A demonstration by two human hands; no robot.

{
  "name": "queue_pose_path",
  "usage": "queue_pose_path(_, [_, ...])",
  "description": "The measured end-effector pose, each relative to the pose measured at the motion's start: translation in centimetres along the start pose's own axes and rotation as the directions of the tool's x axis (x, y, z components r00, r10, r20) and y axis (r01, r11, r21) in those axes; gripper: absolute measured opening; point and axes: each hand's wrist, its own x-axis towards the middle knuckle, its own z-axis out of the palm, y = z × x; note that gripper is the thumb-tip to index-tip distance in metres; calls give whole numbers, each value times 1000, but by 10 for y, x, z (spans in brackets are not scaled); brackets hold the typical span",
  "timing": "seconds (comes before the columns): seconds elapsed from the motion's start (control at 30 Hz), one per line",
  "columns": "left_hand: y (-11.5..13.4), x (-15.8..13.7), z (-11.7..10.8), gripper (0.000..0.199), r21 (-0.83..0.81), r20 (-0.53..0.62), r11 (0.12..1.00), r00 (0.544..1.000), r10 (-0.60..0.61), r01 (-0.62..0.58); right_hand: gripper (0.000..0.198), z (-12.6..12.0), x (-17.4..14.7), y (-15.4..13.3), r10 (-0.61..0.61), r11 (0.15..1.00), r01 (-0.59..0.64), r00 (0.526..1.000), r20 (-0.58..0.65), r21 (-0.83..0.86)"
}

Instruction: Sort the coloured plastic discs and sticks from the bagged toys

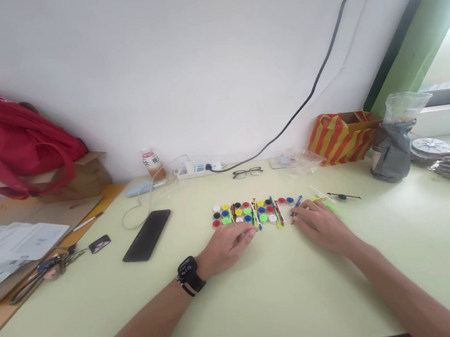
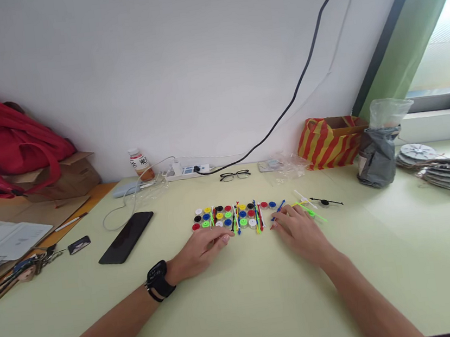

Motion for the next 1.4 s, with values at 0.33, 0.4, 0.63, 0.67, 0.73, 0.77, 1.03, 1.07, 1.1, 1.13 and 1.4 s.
queue_pose_path(0.33, [3, 1, -1, 40, -31, 10, 1000, 1000, 2, -1, 15, -5, 3, 8, 285, 954, -284, 958, -1, 98])
queue_pose_path(0.4, [2, 1, 0, 40, -29, 5, 1000, 1000, 7, -7, 15, -4, 4, 12, 313, 945, -311, 950, -7, 101])
queue_pose_path(0.63, [0, 1, 1, 39, -21, 14, 1000, 1000, 10, -9, 19, 1, 2, 28, 381, 917, -371, 924, -47, 145])
queue_pose_path(0.67, [0, 1, 1, 39, -21, 15, 1000, 1000, 9, -9, 20, 0, 2, 29, 390, 913, -380, 919, -49, 151])
queue_pose_path(0.73, [0, 1, 1, 38, -19, 14, 1000, 1000, 9, -9, 21, -1, 2, 30, 394, 912, -383, 918, -51, 146])
queue_pose_path(0.77, [0, 1, 1, 38, -19, 13, 1000, 1000, 11, -10, 20, -1, 2, 30, 389, 915, -379, 919, -54, 138])
queue_pose_path(1.03, [0, 2, 1, 39, -17, 18, 1000, 1000, 11, -11, 20, -1, 0, 27, 380, 924, -383, 920, -97, -8])
queue_pose_path(1.07, [-1, 2, 2, 39, -17, 19, 1000, 1000, 11, -11, 20, -1, 0, 26, 372, 926, -377, 923, -102, -28])
queue_pose_path(1.1, [-1, 2, 2, 39, -18, 19, 1000, 1000, 12, -11, 20, -1, 0, 25, 365, 927, -371, 925, -107, -43])
queue_pose_path(1.13, [-1, 2, 2, 39, -20, 18, 1000, 1000, 12, -12, 20, -1, 0, 24, 362, 928, -369, 925, -113, -49])
queue_pose_path(1.4, [0, 2, 1, 41, -34, 20, 999, 1000, 21, -21, 14, -9, 4, 13, 404, 900, -385, 913, -56, 204])
